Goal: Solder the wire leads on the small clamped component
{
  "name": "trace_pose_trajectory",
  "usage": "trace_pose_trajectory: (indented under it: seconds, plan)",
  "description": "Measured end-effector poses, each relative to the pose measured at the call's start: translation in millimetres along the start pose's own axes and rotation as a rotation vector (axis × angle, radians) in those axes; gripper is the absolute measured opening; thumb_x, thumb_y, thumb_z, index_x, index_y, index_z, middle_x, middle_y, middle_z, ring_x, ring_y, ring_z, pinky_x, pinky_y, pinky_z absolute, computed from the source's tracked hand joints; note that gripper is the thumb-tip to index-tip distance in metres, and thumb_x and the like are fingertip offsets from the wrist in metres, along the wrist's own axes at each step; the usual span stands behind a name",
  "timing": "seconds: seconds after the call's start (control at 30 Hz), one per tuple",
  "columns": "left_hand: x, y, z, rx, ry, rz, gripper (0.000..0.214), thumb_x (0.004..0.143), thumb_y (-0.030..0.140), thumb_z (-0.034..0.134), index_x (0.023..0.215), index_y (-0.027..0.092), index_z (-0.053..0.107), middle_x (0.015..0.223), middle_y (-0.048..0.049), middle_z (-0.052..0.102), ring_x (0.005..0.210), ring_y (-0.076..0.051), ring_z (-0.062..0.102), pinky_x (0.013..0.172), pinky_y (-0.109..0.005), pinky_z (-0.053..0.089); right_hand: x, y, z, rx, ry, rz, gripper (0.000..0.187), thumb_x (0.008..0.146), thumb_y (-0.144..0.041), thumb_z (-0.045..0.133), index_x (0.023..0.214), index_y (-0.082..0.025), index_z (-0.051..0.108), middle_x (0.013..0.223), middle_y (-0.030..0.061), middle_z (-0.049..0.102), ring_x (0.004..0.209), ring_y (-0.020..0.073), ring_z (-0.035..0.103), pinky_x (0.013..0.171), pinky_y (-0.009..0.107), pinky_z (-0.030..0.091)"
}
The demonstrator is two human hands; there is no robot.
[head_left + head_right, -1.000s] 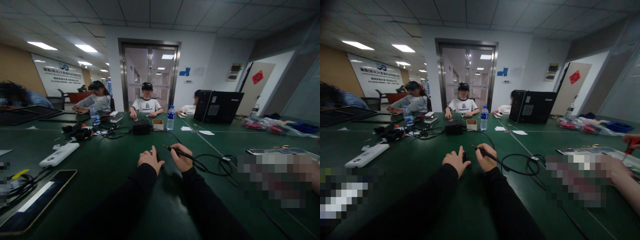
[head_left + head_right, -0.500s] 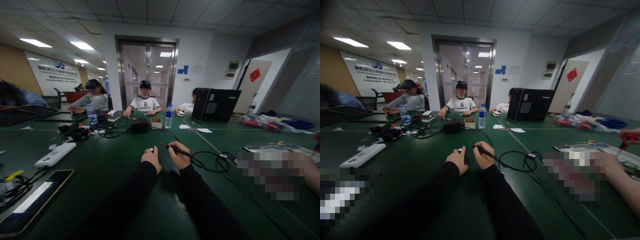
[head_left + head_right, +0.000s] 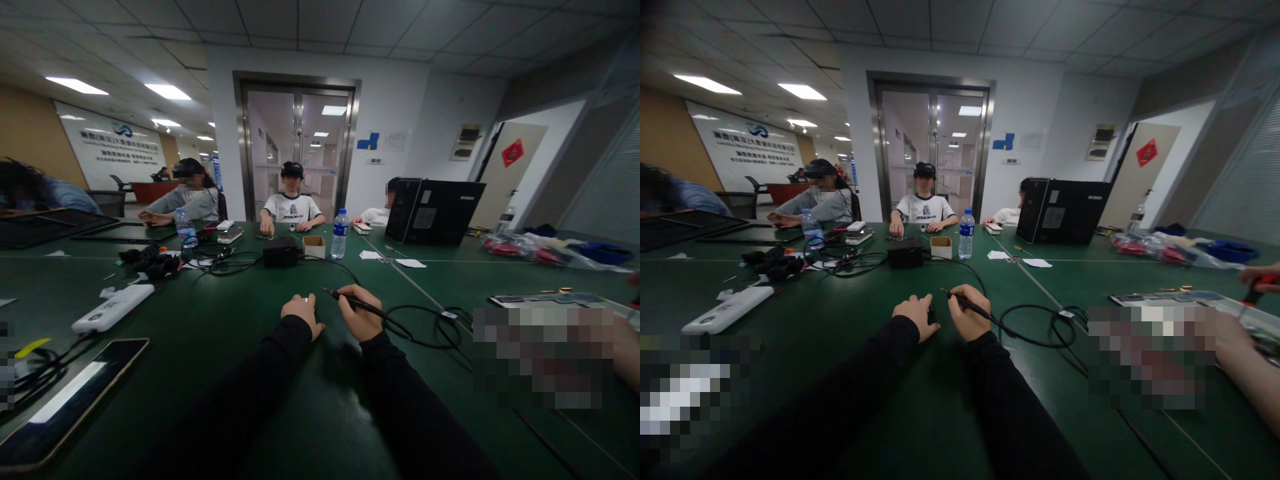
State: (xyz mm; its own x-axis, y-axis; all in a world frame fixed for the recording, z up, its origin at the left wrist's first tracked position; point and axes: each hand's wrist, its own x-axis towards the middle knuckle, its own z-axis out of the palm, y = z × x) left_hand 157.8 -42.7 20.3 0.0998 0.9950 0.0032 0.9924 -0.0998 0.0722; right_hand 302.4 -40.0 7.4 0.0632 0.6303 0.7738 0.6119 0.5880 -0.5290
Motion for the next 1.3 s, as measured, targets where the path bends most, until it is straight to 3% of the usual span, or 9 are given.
trace_pose_trajectory:
  seconds: [0.1,0.23,0.47,0.63,0.83,1.0,1.3]
  plan:
    - [0.4,-0.5,0.1,-0.014,-0.002,0.013,0.062,0.072,0.041,0.059,0.129,0.018,0.048,0.117,-0.0195,0.057,0.102,-0.03,0.062,0.08,-0.037,0.05,-0.2,0.8,0.5,0.007,0.006,-0.007,0.011,0.075,-0.022,0.053,0.072,-0.021,0.064,0.069,0.0022,0.068,0.063,0.0169,0.062,0.059,0.026,0.048]
    - [-3.8,-5.2,2.7,-0.022,0.017,0.028,0.067,0.07,0.039,0.06,0.133,0.023,0.042,0.116,-0.017,0.056,0.099,-0.032,0.063,0.078,-0.04,0.051,-0.5,0.8,0.6,0.015,0.009,-0.001,0.012,0.075,-0.022,0.053,0.072,-0.02,0.064,0.069,0.0023,0.068,0.062,0.0167,0.062,0.059,0.027,0.048]
    - [-22.3,-19.1,18.8,0.055,0.153,0.213,0.059,0.081,0.036,0.048,0.138,0.028,0.037,0.145,-0.0116,0.035,0.097,-0.029,0.061,0.073,-0.038,0.052,-0.4,-0.8,0.3,0.003,0.006,-0.001,0.011,0.075,-0.022,0.053,0.071,-0.021,0.064,0.068,0.0018,0.068,0.063,0.0169,0.063,0.061,0.027,0.049]
    - [-29.8,-26.9,19.8,0.04,0.15,0.261,0.067,0.079,0.036,0.049,0.143,0.028,0.03,0.147,-0.0099,0.034,0.1,-0.029,0.058,0.075,-0.039,0.052,-0.3,-0.7,0.4,-0.002,0.005,-0.007,0.011,0.075,-0.023,0.053,0.07,-0.021,0.063,0.068,0.0016,0.068,0.063,0.017,0.063,0.06,0.027,0.049]
    - [-26.4,-39.4,16.0,0.047,0.132,0.274,0.065,0.078,0.032,0.048,0.141,0.029,0.032,0.14,-0.0103,0.04,0.1,-0.028,0.058,0.075,-0.037,0.051,-0.1,-1.4,-0.9,0.01,0.0,-0.015,0.011,0.075,-0.023,0.054,0.071,-0.021,0.064,0.068,0.0019,0.068,0.063,0.017,0.062,0.059,0.027,0.048]
    - [-11.1,-90.8,13.5,0.114,0.116,0.216,0.061,0.079,0.031,0.046,0.139,0.028,0.035,0.136,-0.0118,0.042,0.097,-0.027,0.059,0.074,-0.038,0.051,0.1,-4.0,-2.2,0.017,0.001,-0.018,0.012,0.075,-0.022,0.053,0.071,-0.021,0.064,0.066,0.0014,0.066,0.059,0.0162,0.06,0.058,0.027,0.047]
    - [26.1,-235.8,6.7,0.159,0.061,-0.197,0.059,0.084,0.033,0.04,0.141,0.023,0.032,0.136,-0.0153,0.043,0.104,-0.032,0.059,0.086,-0.044,0.046,1.0,-4.2,-1.6,0.031,0.019,-0.024,0.012,0.075,-0.022,0.053,0.072,-0.021,0.065,0.07,0.0023,0.069,0.064,0.0176,0.064,0.061,0.028,0.05]
